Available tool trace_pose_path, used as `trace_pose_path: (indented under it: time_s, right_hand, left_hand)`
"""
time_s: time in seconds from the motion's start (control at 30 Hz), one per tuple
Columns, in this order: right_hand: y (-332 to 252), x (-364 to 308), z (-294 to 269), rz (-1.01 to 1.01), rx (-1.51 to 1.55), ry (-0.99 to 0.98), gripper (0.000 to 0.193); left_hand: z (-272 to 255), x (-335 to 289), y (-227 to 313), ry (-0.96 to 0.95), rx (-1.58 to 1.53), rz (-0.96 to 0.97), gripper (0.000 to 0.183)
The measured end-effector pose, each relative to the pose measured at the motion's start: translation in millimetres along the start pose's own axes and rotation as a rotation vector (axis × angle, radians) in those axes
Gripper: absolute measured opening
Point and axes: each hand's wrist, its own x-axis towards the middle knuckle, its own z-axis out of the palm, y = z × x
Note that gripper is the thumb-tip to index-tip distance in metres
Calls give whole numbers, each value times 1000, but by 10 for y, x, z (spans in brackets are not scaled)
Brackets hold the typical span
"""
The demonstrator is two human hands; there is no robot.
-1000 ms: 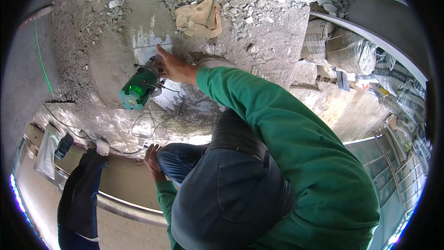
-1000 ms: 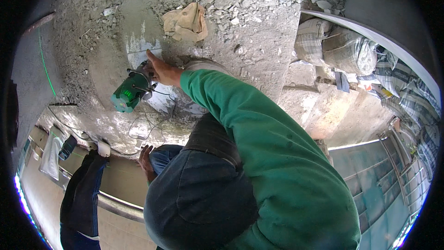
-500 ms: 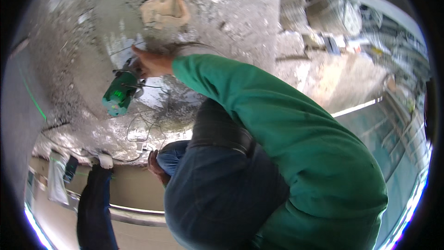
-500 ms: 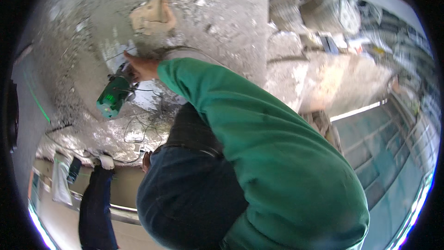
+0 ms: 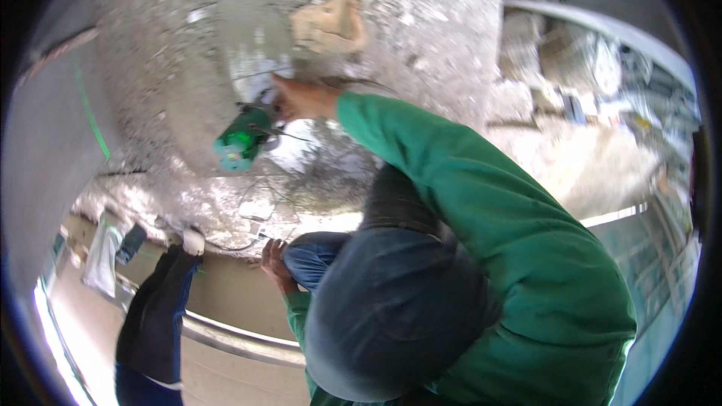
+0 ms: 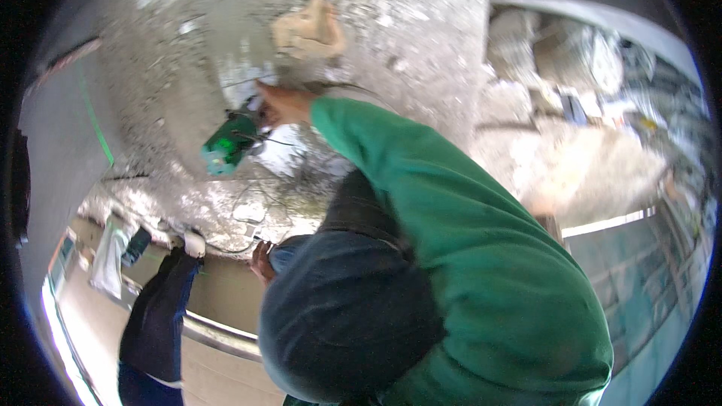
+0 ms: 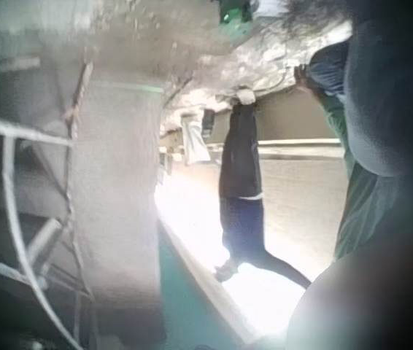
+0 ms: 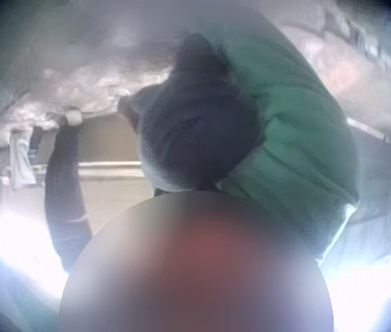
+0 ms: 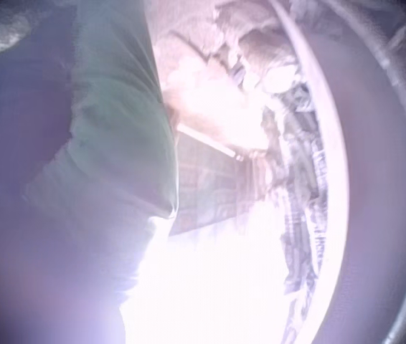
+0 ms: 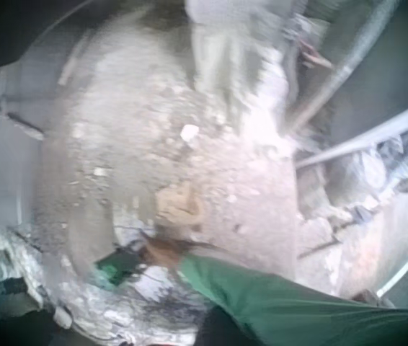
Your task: The person receives a green laser level, walks to a spot on the floor, and squats to set it up. They plug in the power cord, place the device on a white tile, and adjust its position until the green laser lines are projected onto the walls.
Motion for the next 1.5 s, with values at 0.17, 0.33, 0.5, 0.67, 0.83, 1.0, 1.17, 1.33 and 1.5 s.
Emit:
trace_pose_path:
  time_s: [0.17,0.33,0.5,0.67,0.83,1.0,1.17,1.33,1.5]
  right_hand:
    - [-204,-228,-87,-354,-729,341,46]
    - [-433,-415,-98,-805,-1385,414,28]
    - [-454,-456,-80,-645,-1256,288,33]
    - [-460,-419,-172,-582,-1191,212,32]
    - [-454,-414,-142,-505,-1091,186,30]
    - [-441,-432,-66,-482,-1117,256,28]
    - [-445,-380,-99,-497,-1202,240,27]
    - [-414,-365,-140,-609,-1363,218,25]
    - [-247,-746,-183,-687,-1427,333,19]
  left_hand:
    - [332,-5,501,-174,540,149,51]
    - [1408,346,743,-289,127,194,62]
    - [2466,402,649,-36,12,233,69]
    - [2727,221,544,32,524,489,77]
    - [2626,259,542,2,415,500,70]
    - [2575,317,544,-144,394,371,66]
    - [2631,253,553,-122,477,296,81]
    - [2587,195,616,-65,550,313,71]
    - [2567,187,666,-87,545,282,69]
